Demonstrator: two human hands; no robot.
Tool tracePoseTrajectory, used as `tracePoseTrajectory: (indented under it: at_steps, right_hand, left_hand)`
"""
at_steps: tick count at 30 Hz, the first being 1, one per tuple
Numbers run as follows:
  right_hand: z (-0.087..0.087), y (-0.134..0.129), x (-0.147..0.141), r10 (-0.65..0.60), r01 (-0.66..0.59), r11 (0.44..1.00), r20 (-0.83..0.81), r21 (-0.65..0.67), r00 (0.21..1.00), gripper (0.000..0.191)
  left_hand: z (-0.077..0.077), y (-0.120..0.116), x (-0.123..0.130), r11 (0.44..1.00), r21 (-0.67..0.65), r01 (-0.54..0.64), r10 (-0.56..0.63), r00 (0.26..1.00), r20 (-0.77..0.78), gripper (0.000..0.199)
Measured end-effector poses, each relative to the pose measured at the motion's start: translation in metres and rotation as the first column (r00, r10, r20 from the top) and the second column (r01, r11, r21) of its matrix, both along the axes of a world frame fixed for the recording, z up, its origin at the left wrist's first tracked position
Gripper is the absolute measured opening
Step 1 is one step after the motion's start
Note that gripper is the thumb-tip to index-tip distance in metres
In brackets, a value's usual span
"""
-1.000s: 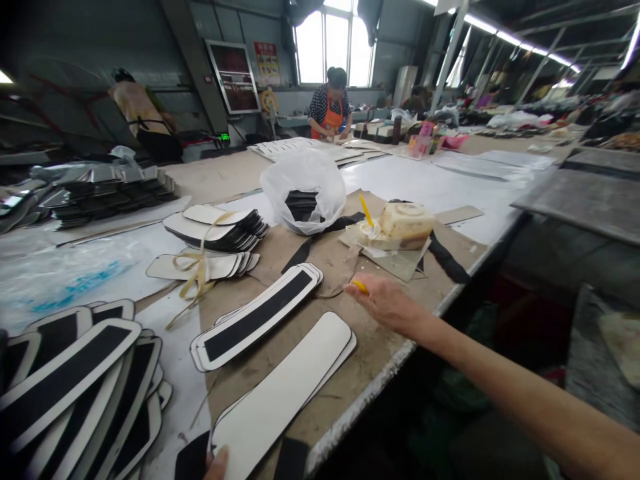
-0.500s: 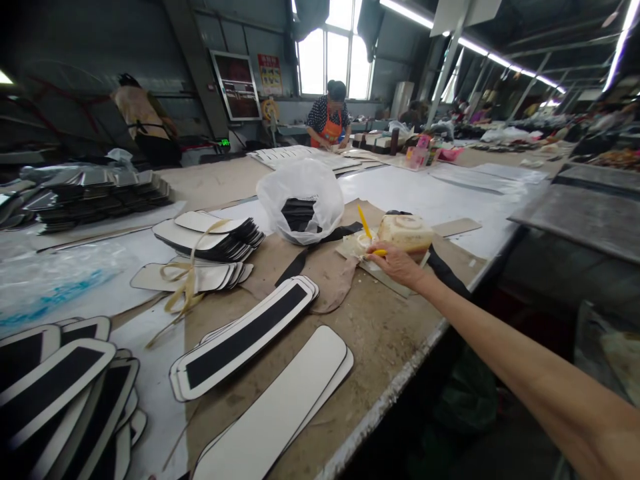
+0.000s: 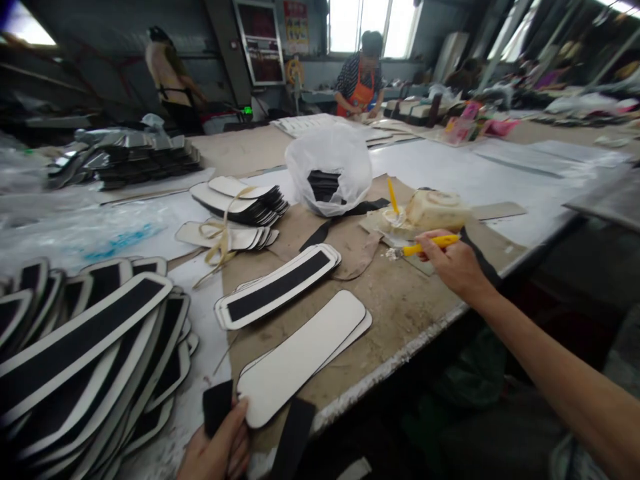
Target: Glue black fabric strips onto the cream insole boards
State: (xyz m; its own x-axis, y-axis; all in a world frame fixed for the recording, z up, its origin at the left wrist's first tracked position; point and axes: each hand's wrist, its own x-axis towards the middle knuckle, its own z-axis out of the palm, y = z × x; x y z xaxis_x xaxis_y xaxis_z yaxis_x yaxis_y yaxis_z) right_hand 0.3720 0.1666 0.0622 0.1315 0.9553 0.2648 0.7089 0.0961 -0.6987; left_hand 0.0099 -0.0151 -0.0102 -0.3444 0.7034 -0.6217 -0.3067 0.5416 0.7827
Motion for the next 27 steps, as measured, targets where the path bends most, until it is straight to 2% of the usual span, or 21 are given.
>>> tracePoseTrajectory:
  at_steps: [2, 4, 8, 12, 14, 16, 21, 24, 27]
  right_hand:
    - [0.002, -0.027, -0.032, 0.033, -0.067, 0.994, -0.349, -0.086, 0.937, 0.033]
    - [0.002, -0.055, -0.069, 0.049, -0.2, 0.955, -0.544, -0.221, 0.837, 0.032]
    - [-0.005, -0.097, -0.137, 0.109, -0.417, 0.849, -0.667, -0.323, 0.737, 0.041]
    - [-0.02, -0.109, -0.171, 0.132, -0.513, 0.788, -0.719, -0.342, 0.683, 0.038]
    - [-0.024, -0.109, -0.176, 0.159, -0.521, 0.78, -0.696, -0.346, 0.7, 0.037]
    - [-0.025, -0.107, -0.175, 0.197, -0.502, 0.788, -0.628, -0.355, 0.753, 0.039]
    - [-0.016, -0.101, -0.159, 0.278, -0.355, 0.885, -0.269, -0.302, 0.922, 0.037]
    - [-0.013, -0.096, -0.145, 0.274, -0.282, 0.935, -0.066, -0.216, 0.96, 0.032]
    - [-0.014, -0.091, -0.13, 0.267, -0.259, 0.961, 0.078, -0.1, 0.961, 0.026]
  left_hand:
    - [0.009, -0.003, 0.001, 0.999, 0.039, 0.032, -0.036, 0.996, 0.088, 0.04]
    - [0.015, -0.005, -0.001, 0.991, 0.083, 0.101, -0.108, 0.99, 0.086, 0.035]
    - [0.019, -0.008, -0.007, 0.973, 0.114, 0.203, -0.207, 0.978, 0.025, 0.029]
    - [0.016, -0.01, -0.01, 0.956, 0.162, 0.245, -0.257, 0.965, 0.06, 0.029]
    - [0.015, -0.01, -0.01, 0.957, 0.17, 0.237, -0.251, 0.966, 0.068, 0.028]
    - [0.014, -0.01, -0.01, 0.958, 0.172, 0.229, -0.242, 0.968, 0.062, 0.027]
    - [0.009, -0.012, -0.01, 0.958, 0.174, 0.227, -0.234, 0.972, 0.021, 0.027]
    - [0.007, -0.012, -0.009, 0.959, 0.174, 0.223, -0.227, 0.974, 0.004, 0.027]
    - [0.009, -0.012, -0.008, 0.963, 0.155, 0.219, -0.216, 0.976, -0.038, 0.029]
